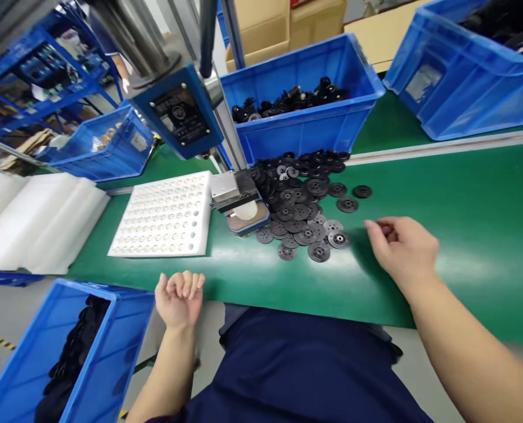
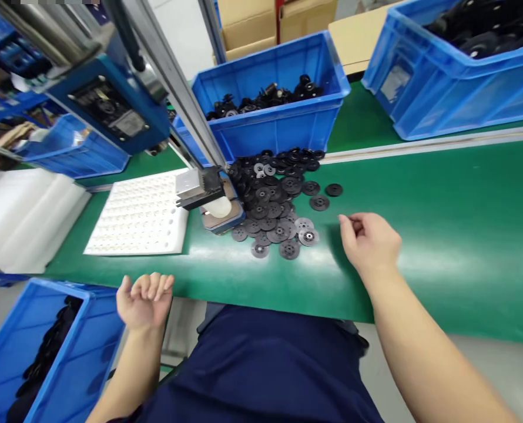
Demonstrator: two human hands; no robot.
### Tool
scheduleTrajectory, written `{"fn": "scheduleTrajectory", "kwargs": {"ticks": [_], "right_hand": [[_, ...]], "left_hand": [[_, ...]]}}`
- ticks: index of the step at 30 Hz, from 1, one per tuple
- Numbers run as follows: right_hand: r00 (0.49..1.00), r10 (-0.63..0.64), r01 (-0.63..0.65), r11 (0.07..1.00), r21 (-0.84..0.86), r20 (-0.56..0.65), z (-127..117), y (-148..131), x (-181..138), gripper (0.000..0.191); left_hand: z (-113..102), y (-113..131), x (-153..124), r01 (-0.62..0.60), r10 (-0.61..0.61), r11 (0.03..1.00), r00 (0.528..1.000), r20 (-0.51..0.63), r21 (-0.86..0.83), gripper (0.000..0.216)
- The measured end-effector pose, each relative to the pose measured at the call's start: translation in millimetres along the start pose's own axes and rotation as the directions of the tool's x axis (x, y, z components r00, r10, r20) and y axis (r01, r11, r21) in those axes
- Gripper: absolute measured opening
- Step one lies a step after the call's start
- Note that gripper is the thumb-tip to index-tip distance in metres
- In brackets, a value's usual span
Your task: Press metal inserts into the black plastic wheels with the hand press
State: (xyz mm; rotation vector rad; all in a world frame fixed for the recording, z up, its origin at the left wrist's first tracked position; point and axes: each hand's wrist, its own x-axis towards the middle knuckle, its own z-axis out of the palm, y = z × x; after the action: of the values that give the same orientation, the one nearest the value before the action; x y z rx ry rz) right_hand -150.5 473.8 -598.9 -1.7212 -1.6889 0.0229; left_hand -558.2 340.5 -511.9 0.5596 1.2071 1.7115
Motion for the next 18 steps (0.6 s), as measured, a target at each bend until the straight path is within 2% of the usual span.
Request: {"fn": "scheduleTrajectory", "kwargs": {"ticks": [3, 5, 8, 12, 15, 17, 18], "right_hand": [[0.978, -0.194, 0.198, 0.979, -0.053, 0.08, 10.0, -11.9, -10.7, 0.042], [0.956, -0.254, 0.269, 0.958, -0.096, 0.149, 12.5, -21.8, -13.8, 0.046], [0.945, -0.258, 0.287, 0.948, -0.138, 0.199, 10.8, -31.3, -12.6, 0.051], [0.947, -0.246, 0.275, 0.954, -0.123, 0.207, 7.5, -31.8, -9.7, 0.054], [0.948, -0.246, 0.272, 0.956, -0.113, 0.203, 7.9, -30.4, -9.2, 0.053], [0.948, -0.24, 0.265, 0.958, -0.105, 0.208, 8.7, -30.6, -8.9, 0.053], [0.949, -0.237, 0.262, 0.959, -0.103, 0.21, 8.9, -30.9, -8.7, 0.053]], "left_hand": [[11.4, -3.5, 15.4, 0.025, -0.021, 0.996, 0.999, 0.039, -0.082, 0.063], [14.5, -6.8, 22.2, 0.036, -0.031, 0.993, 0.998, 0.048, -0.113, 0.063], [17.7, -10.6, 25.9, 0.057, -0.045, 0.988, 0.996, 0.083, -0.144, 0.061], [17.8, -17.6, 25.4, 0.065, -0.049, 0.989, 0.992, 0.119, -0.133, 0.06], [11.5, -26.4, 30.9, -0.037, 0.036, 0.998, 0.999, 0.035, 0.049, 0.044], [5.5, -30.8, 40.9, -0.138, 0.151, 0.955, 0.988, -0.031, 0.263, 0.028], [2.9, -31.5, 48.0, -0.181, 0.213, 0.916, 0.976, -0.05, 0.357, 0.03]]}}
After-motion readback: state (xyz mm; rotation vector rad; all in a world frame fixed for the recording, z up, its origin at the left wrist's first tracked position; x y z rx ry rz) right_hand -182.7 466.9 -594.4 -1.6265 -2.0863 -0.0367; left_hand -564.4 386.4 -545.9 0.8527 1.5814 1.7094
